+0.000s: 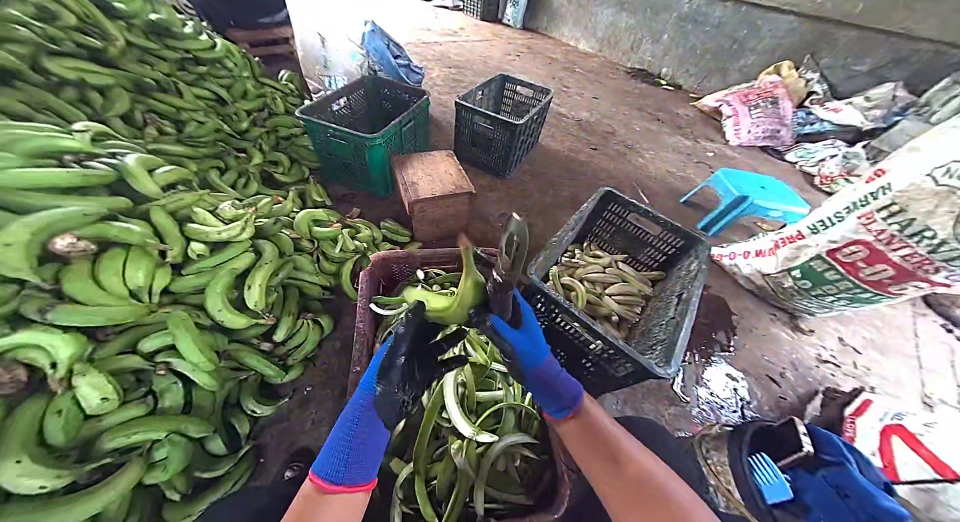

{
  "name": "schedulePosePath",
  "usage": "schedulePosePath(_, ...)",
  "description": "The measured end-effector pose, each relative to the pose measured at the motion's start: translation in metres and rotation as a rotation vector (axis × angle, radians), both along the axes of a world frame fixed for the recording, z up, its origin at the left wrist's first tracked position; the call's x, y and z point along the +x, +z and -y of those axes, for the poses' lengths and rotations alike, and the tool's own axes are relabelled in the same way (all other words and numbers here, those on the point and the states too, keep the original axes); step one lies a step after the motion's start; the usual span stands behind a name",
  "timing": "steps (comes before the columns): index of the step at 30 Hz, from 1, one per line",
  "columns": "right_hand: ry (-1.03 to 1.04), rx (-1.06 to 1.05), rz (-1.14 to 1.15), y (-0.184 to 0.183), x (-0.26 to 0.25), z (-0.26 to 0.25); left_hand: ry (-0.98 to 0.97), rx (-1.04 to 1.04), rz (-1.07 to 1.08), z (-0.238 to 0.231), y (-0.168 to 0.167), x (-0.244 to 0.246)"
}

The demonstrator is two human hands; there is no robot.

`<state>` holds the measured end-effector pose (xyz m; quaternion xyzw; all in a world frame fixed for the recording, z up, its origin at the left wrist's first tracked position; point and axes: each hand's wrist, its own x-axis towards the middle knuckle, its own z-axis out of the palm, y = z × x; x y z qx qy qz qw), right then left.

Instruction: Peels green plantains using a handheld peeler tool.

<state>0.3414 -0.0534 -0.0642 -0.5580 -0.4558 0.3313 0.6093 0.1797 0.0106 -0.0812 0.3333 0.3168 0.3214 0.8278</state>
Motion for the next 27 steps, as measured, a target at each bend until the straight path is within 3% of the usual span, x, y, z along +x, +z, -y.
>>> schedulePosePath(2, 0.102, -0.063, 0.231, 0.0, 0.006, -0.001, 0.238, 0.105, 0.078, -0.009, 0.005, -0.006)
schedulePosePath(4, 0.143, -0.193, 0.42, -0.003, 0.008, -0.004, 0.379, 0.337, -0.018, -0.014, 0.011, -0.017)
schedulePosePath(7, 0.08, -0.143, 0.46, -0.007, 0.001, 0.002, 0.456, 0.645, -0.316, -0.013, 0.015, -0.03)
schedulePosePath(9, 0.054, 0.005, 0.416, -0.007, -0.002, 0.007, 0.454, 0.741, -0.388, -0.013, 0.014, -0.036)
schedulePosePath(10, 0.074, -0.027, 0.44, -0.005, -0.002, 0.009, 0.447, 0.77, -0.375, -0.012, 0.013, -0.039)
schedulePosePath(11, 0.133, -0.194, 0.521, -0.001, -0.001, 0.011, 0.431, 0.797, -0.343, -0.012, 0.012, -0.043)
schedulePosePath(13, 0.413, -0.786, 0.667, -0.005, 0.006, -0.005, 0.371, 0.814, -0.274, -0.013, 0.012, -0.052)
schedulePosePath(14, 0.502, -0.947, 0.697, -0.019, 0.008, -0.014, 0.336, 0.791, -0.248, -0.014, 0.015, -0.058)
schedulePosePath(15, 0.522, -0.969, 0.686, -0.028, 0.01, -0.016, 0.3, 0.747, -0.225, -0.018, 0.018, -0.062)
schedulePosePath(19, 0.395, -0.346, 0.55, -0.03, 0.016, 0.001, 0.206, 0.576, -0.256, -0.029, 0.012, -0.078)
schedulePosePath(22, 0.363, 0.04, 0.735, -0.03, 0.01, 0.01, 0.196, 0.561, -0.251, -0.03, 0.011, -0.075)
schedulePosePath(25, 0.347, 0.188, 0.939, -0.029, -0.003, 0.01, 0.167, 0.553, -0.311, -0.021, 0.013, -0.067)
schedulePosePath(27, 0.229, 0.202, 1.029, -0.026, -0.007, 0.004, 0.155, 0.545, -0.335, -0.009, 0.016, -0.063)
